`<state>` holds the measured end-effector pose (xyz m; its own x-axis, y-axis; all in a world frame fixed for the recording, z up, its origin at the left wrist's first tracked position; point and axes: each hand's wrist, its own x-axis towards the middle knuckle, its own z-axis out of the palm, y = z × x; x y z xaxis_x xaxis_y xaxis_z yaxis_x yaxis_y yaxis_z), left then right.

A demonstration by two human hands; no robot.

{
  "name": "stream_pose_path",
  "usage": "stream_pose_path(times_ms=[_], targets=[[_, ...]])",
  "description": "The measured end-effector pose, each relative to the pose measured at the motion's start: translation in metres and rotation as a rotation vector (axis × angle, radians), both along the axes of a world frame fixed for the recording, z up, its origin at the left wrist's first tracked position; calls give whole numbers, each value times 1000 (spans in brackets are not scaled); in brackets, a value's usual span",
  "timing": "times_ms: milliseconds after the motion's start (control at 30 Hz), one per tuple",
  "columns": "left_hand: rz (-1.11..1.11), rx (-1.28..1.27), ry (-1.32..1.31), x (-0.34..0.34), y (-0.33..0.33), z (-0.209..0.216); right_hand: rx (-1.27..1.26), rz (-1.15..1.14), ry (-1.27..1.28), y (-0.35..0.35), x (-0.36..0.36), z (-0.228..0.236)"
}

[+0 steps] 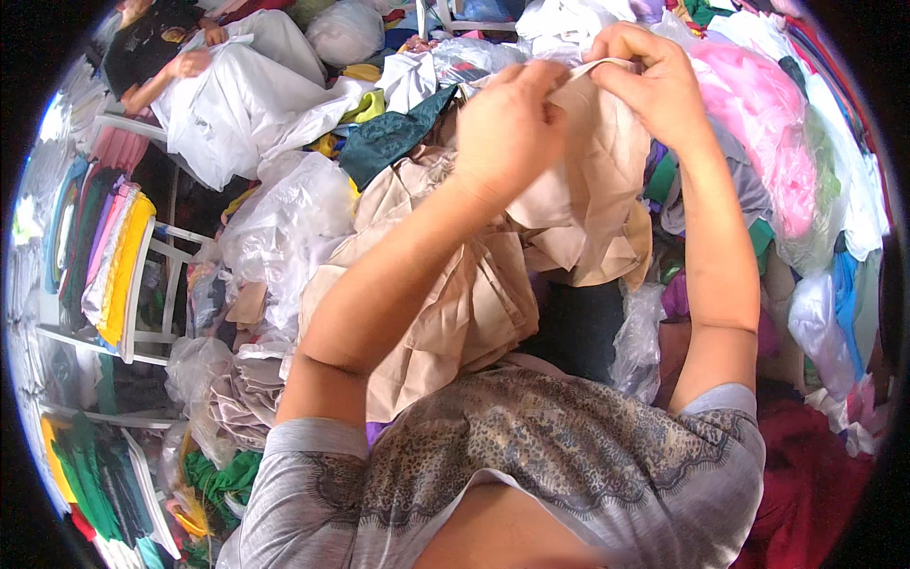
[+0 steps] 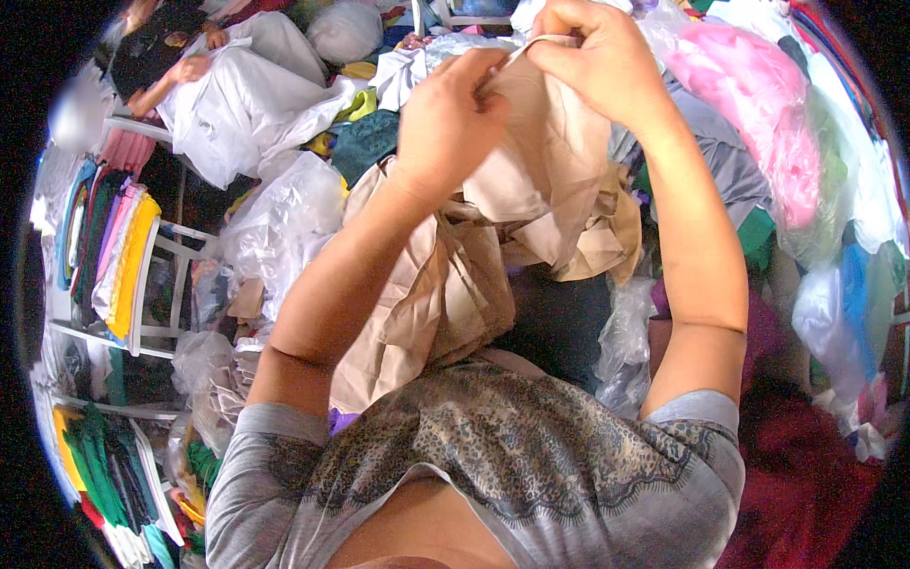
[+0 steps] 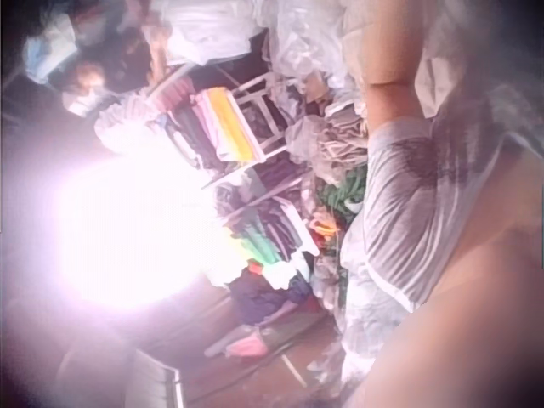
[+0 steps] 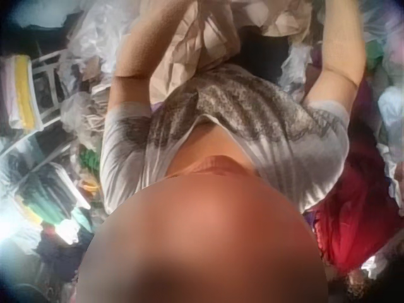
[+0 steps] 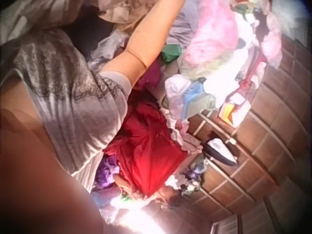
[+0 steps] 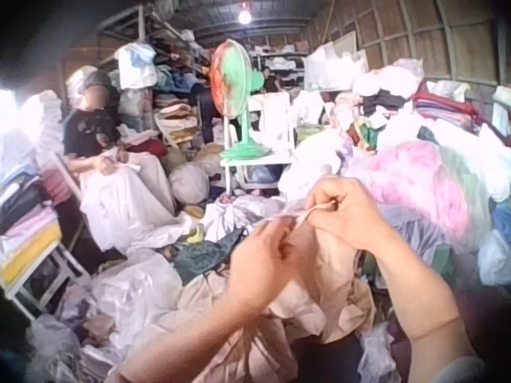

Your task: The person repeatedly picks up beige fabric pieces, unfolds them, and folds them by hand. The folded pieces are placed into a growing stack on the lap. The person handles the fabric one at a time throughout the clip.

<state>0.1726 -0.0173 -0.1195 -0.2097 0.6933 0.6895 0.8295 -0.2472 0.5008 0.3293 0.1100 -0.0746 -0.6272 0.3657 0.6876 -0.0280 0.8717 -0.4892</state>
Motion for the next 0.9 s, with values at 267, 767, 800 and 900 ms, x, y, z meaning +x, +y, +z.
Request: stream_pose_path(times_ms=[267,767,800,900], targets=[[93,-209,-26,-133,-40,19,-183,-46,19,26,26,37],[-316,-135,-844,-201,-142,84,-245,42,-180,-13,-16,68],[-289,-142,-812,-203,-148,85,-251,55,-188,-13,-20,67],[-121,-126,-658,-217,-154,84,-251,141,-272,-11,-36,59]])
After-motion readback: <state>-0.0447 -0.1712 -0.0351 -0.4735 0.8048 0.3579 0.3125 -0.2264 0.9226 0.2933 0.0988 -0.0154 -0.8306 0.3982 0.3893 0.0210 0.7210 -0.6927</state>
